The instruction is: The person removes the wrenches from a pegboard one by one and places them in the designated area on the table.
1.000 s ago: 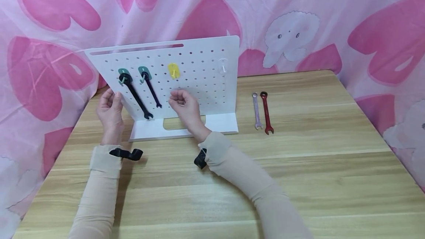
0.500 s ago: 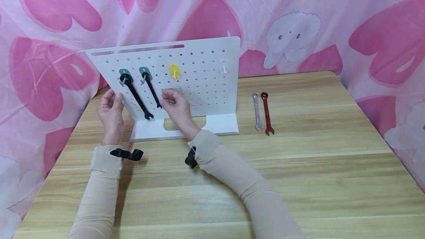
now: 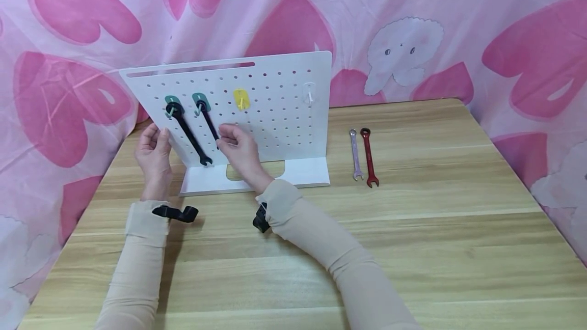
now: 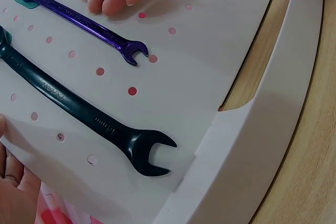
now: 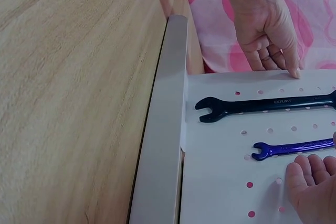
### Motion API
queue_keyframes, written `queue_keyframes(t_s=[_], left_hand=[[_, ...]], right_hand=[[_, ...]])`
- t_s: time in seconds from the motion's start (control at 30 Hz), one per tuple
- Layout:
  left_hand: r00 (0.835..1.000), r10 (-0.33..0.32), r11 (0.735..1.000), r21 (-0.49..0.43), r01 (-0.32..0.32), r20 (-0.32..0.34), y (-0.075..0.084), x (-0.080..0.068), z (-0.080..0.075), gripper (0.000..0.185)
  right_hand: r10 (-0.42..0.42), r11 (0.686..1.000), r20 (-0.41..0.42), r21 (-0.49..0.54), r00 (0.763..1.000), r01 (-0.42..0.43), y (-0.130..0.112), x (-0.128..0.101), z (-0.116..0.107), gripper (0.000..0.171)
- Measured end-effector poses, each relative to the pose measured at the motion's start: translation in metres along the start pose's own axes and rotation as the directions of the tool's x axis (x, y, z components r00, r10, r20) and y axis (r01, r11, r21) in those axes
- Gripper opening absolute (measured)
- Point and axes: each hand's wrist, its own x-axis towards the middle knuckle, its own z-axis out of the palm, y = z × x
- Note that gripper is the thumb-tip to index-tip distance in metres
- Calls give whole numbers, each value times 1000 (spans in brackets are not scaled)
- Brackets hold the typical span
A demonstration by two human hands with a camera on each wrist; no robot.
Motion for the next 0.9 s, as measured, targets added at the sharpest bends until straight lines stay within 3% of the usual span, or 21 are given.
queue_keyframes(t_s=[0.9], left_hand=[[1000, -9, 1000, -6, 9, -11, 1, 0, 1, 28]], right_hand=[[26, 999, 20, 25, 999, -26, 5, 3, 10, 36]])
